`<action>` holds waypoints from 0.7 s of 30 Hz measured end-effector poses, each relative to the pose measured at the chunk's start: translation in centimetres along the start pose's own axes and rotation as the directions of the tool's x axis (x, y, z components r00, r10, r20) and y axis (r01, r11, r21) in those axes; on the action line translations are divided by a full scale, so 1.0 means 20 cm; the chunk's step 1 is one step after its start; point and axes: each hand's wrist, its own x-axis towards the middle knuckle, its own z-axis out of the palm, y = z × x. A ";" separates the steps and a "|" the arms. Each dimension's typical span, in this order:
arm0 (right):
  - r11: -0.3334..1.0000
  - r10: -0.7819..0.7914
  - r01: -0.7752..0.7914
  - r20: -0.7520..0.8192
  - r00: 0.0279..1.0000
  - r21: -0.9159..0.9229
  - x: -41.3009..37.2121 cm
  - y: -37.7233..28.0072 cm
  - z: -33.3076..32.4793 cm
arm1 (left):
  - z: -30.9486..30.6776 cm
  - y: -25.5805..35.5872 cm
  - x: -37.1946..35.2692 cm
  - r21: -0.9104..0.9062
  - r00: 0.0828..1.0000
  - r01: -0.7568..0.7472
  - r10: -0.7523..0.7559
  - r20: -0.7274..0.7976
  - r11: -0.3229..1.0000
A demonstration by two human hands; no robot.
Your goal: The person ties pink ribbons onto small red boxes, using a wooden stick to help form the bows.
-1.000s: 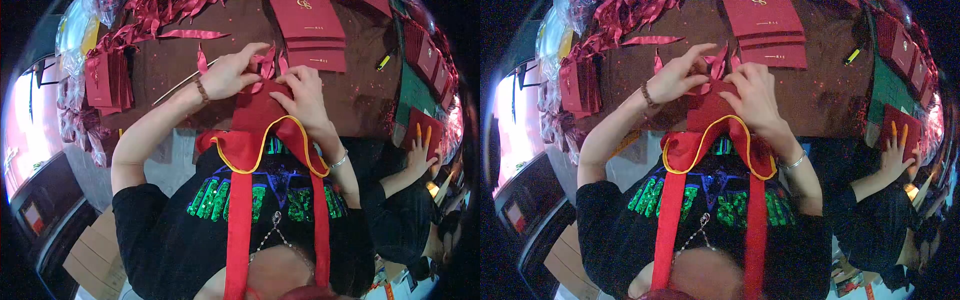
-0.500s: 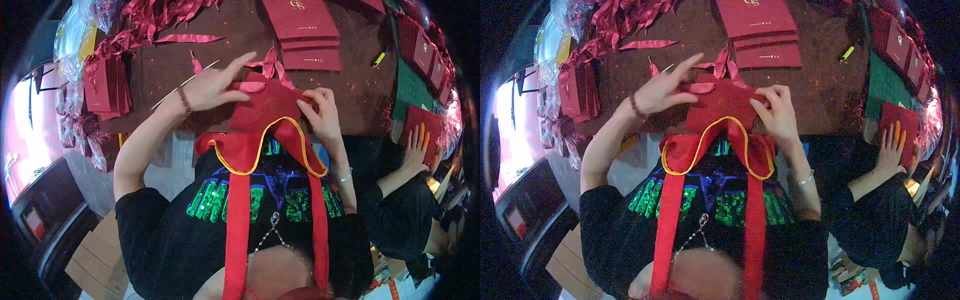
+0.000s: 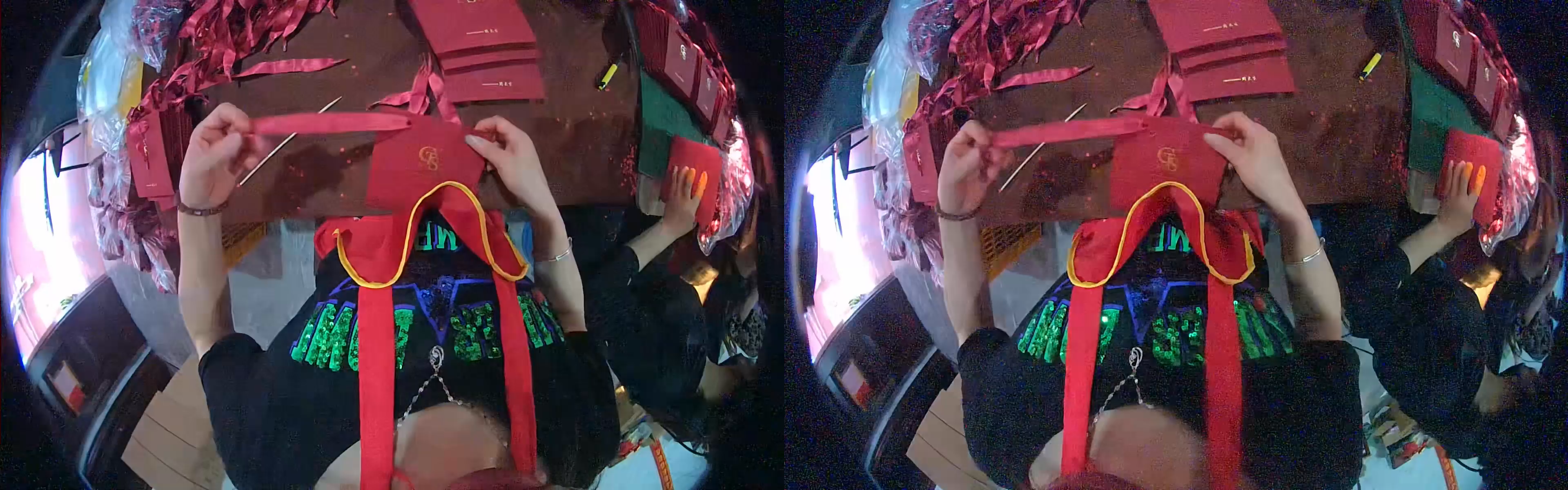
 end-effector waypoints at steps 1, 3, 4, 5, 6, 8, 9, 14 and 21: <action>1.000 -0.003 0.003 -0.002 1.000 -0.001 0.01 -0.01 0.00 | 0.03 -0.01 0.04 -0.258 0.982 -0.078 0.119 0.149 0.963; 0.997 0.044 -0.047 0.047 0.998 0.061 0.04 -0.06 0.01 | 0.30 0.02 0.09 -0.258 0.983 -0.153 0.173 0.057 0.954; 0.997 0.047 -0.050 0.043 0.998 0.063 0.05 -0.07 0.02 | 0.41 0.02 0.11 -0.253 0.974 -0.226 0.224 -0.037 0.941; 0.987 0.068 -0.077 0.069 0.995 0.139 0.06 -0.07 0.02 | 0.41 -0.01 0.14 -0.254 0.975 -0.222 0.221 -0.033 0.941; 0.972 0.084 -0.103 0.097 0.992 0.211 0.07 -0.07 0.02 | 0.39 -0.04 0.19 -0.184 0.965 -0.242 0.256 0.051 0.953; 0.982 0.075 -0.091 0.101 0.992 0.168 0.07 -0.09 0.01 | 0.39 -0.08 0.25 0.022 0.985 -0.167 0.166 0.055 0.986; 0.989 0.062 -0.075 0.107 0.992 0.125 0.07 -0.10 0.01 | 0.41 -0.08 0.26 0.025 0.985 -0.167 0.165 0.055 0.986; 0.993 0.104 -0.108 0.092 0.990 0.047 0.03 -0.13 -0.01 | 0.61 -0.15 0.36 0.892 0.871 -0.400 0.389 0.299 0.210; 1.000 0.000 0.001 0.079 0.997 -0.012 -0.01 -0.17 -0.02 | 0.70 -0.47 0.35 0.968 0.958 -0.213 0.223 0.181 0.130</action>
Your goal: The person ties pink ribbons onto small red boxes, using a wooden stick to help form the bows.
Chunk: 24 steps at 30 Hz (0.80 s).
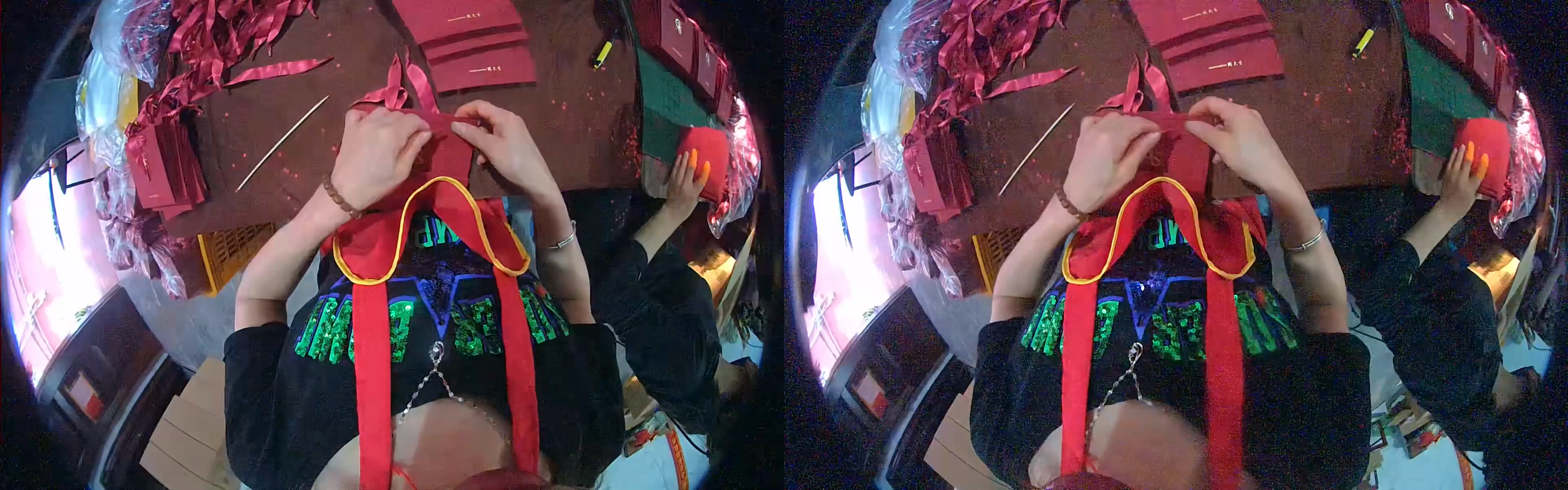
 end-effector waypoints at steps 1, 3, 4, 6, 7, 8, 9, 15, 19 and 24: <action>1.000 0.001 -0.001 0.000 1.000 0.001 0.00 0.00 0.00 | 0.01 0.01 0.00 0.046 1.000 0.005 -0.005 -0.010 0.999; 1.000 -0.001 0.001 -0.006 1.000 0.014 0.00 0.01 0.01 | 0.03 0.03 0.00 0.093 1.000 0.028 -0.029 0.007 0.995; 1.000 -0.001 0.001 -0.007 1.000 0.016 0.00 0.02 0.01 | 0.04 0.04 0.00 0.141 0.998 0.048 -0.052 0.022 0.989; 0.998 -0.068 0.067 -0.049 0.996 -0.012 -0.01 0.04 0.02 | 0.06 0.03 0.00 0.175 0.999 0.031 -0.034 0.013 0.984; 0.998 -0.067 0.066 -0.054 0.996 -0.010 -0.01 0.03 0.02 | 0.07 0.03 0.00 0.178 1.000 0.027 -0.026 -0.005 0.984; 0.999 -0.042 0.042 -0.037 0.998 0.016 -0.02 0.01 0.01 | 0.08 0.03 0.01 0.182 1.000 0.023 -0.019 -0.024 0.983; 0.999 -0.018 0.019 -0.020 1.000 0.041 -0.02 -0.01 0.01 | 0.08 0.03 0.01 0.183 1.000 0.020 -0.016 -0.022 0.983; 0.997 -0.061 0.061 -0.008 0.998 0.044 0.00 0.03 0.02 | 0.10 0.04 0.02 0.215 0.996 -0.002 0.021 -0.084 0.977; 0.998 -0.063 0.064 -0.014 0.998 0.020 -0.02 -0.01 0.02 | 0.13 0.05 0.02 0.271 0.984 -0.037 0.082 -0.158 0.962; 0.986 -0.082 0.078 0.024 0.996 0.150 -0.02 0.02 0.05 | 0.17 0.03 0.02 0.333 0.957 -0.110 0.190 -0.218 0.936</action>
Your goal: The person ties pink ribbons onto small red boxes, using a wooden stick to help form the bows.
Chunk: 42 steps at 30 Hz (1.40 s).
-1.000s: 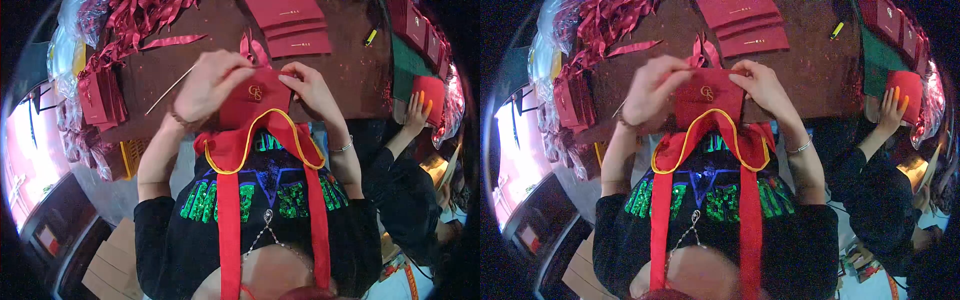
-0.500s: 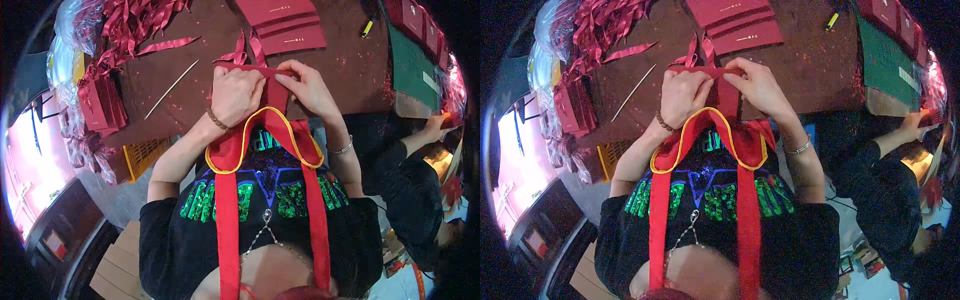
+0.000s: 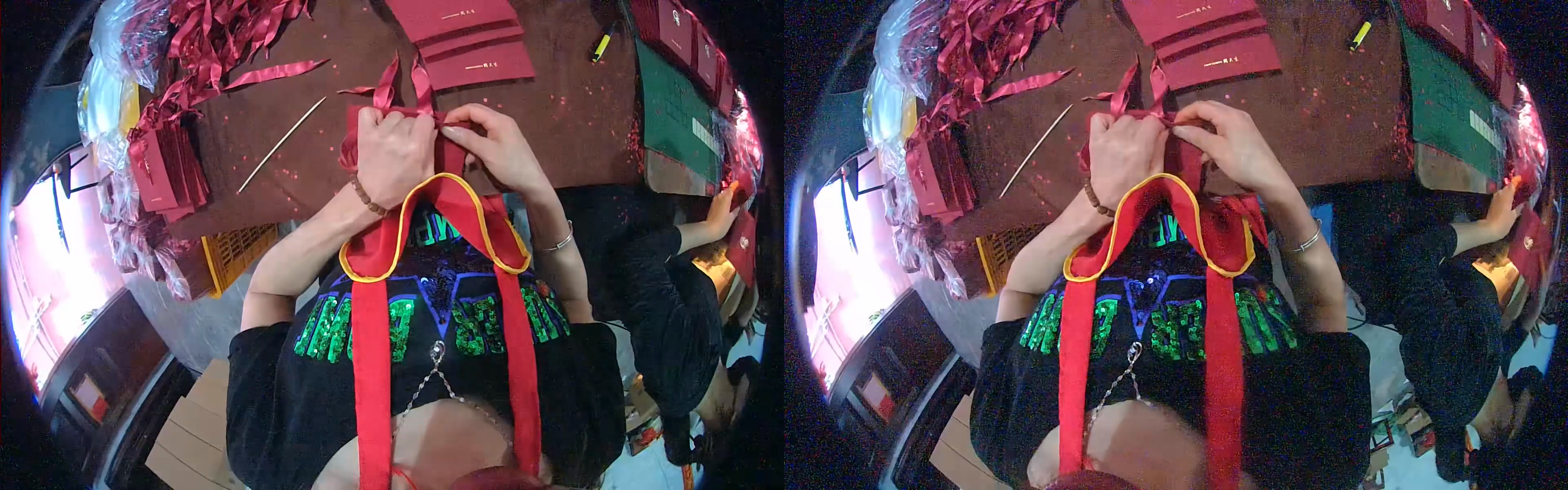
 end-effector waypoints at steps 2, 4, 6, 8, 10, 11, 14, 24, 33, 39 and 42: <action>0.998 -0.046 0.046 0.006 0.999 -0.044 0.00 0.03 -0.01 | -0.01 0.00 -0.02 0.026 1.000 0.013 -0.013 -0.001 1.000; 0.983 -0.130 0.132 0.027 0.991 -0.125 -0.01 0.07 0.00 | -0.04 -0.01 -0.03 0.014 0.999 0.001 -0.001 0.036 1.000; 0.981 -0.147 0.149 0.028 0.989 -0.125 -0.02 0.06 0.00 | -0.07 -0.02 -0.03 -0.048 0.996 0.034 -0.030 0.085 0.998; 0.966 -0.195 0.196 0.025 0.981 -0.170 -0.03 0.03 0.01 | -0.08 -0.02 -0.03 -0.062 0.996 0.078 -0.075 0.042 0.995; 0.969 -0.195 0.194 0.007 0.981 -0.152 -0.04 0.04 0.02 | -0.11 -0.02 -0.02 -0.096 0.995 0.095 -0.090 0.048 0.991; 0.972 -0.194 0.192 -0.007 0.981 -0.132 -0.04 0.04 0.02 | -0.13 -0.02 -0.02 -0.153 0.992 0.106 -0.094 0.090 0.983; 0.983 -0.152 0.148 -0.034 0.988 -0.112 -0.05 0.03 0.03 | -0.16 -0.03 0.00 -0.234 0.984 0.142 -0.112 0.137 0.962; 0.929 -0.269 0.254 -0.019 0.963 -0.269 -0.05 0.01 0.06 | -0.20 -0.27 0.30 -0.347 0.646 0.212 0.135 0.751 0.914; 0.916 -0.272 0.247 -0.039 0.961 -0.316 -0.05 -0.01 0.07 | -0.04 -0.34 0.42 -0.370 0.313 0.652 0.210 0.926 0.662; 0.951 -0.200 0.169 -0.097 0.975 -0.257 -0.05 -0.03 0.08 | 0.01 -0.33 0.40 -0.357 0.339 0.639 0.167 0.926 0.681; 0.964 -0.093 0.068 -0.085 0.992 -0.256 -0.04 -0.03 0.07 | -0.08 -0.28 0.40 -0.257 0.376 0.589 0.021 0.926 0.766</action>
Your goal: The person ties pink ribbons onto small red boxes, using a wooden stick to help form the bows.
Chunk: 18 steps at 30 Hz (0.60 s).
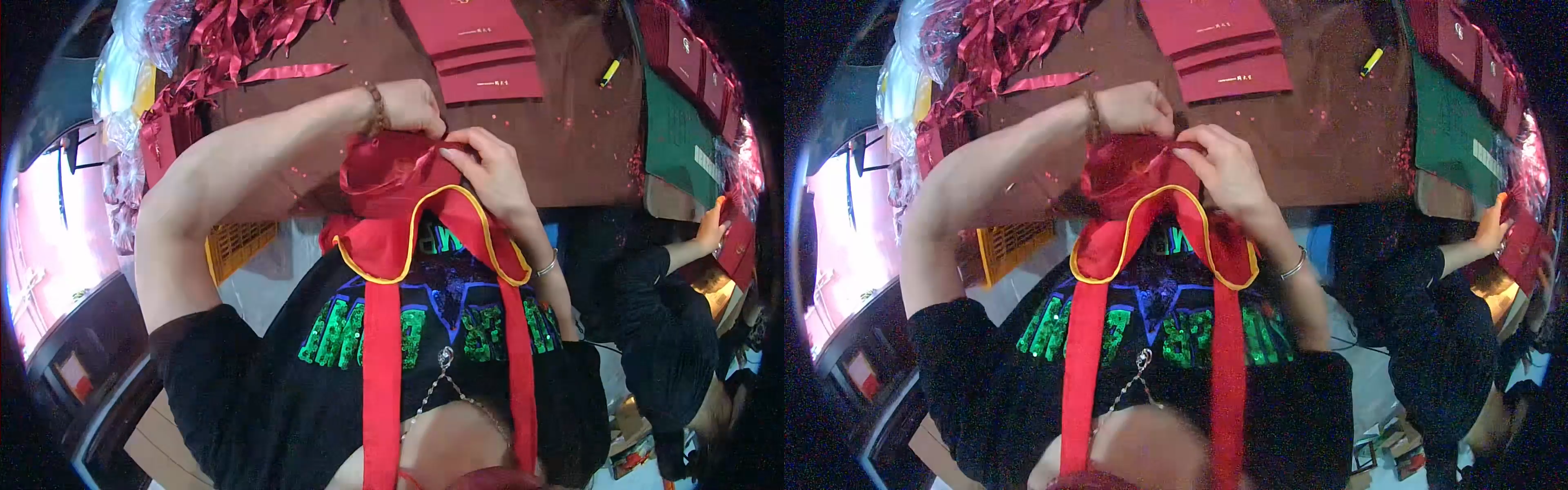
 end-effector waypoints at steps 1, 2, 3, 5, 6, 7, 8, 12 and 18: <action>0.996 -0.091 0.091 -0.012 0.996 -0.016 0.01 0.04 0.01 | 0.02 0.00 0.01 0.020 0.998 -0.005 0.006 -0.058 1.000; 0.983 -0.181 0.181 -0.021 0.983 -0.033 0.01 0.07 0.01 | 0.04 -0.02 0.00 0.020 0.998 -0.001 0.002 -0.060 1.000; 0.993 -0.099 0.098 0.005 0.995 0.070 0.01 0.06 0.01 | 0.06 -0.03 0.00 -0.037 0.989 -0.032 0.026 -0.146 0.999; 0.986 -0.125 0.122 0.020 0.992 0.110 0.00 0.09 0.01 | 0.10 -0.11 0.05 -0.158 0.952 -0.117 0.066 -0.299 0.980; 0.978 -0.152 0.146 0.033 0.988 0.147 0.00 0.10 0.01 | 0.07 -0.10 0.04 -0.161 0.951 -0.117 0.064 -0.303 0.980; 0.978 -0.155 0.148 0.038 0.987 0.146 0.00 0.11 0.02 | 0.03 -0.08 0.03 -0.330 0.923 -0.177 0.040 -0.382 0.927; 0.975 -0.094 0.083 0.047 0.994 0.205 0.00 0.12 0.03 | -0.01 -0.08 0.02 -0.480 0.892 -0.245 0.002 -0.453 0.843; 0.946 0.039 -0.063 0.083 0.996 0.317 -0.01 0.10 0.03 | -0.09 -0.17 0.03 -0.396 0.881 -0.252 0.040 -0.471 0.883; 0.915 0.131 -0.166 0.118 0.984 0.367 -0.01 0.09 0.03 | -0.20 -0.27 -0.08 -0.090 0.861 -0.121 0.059 -0.506 0.989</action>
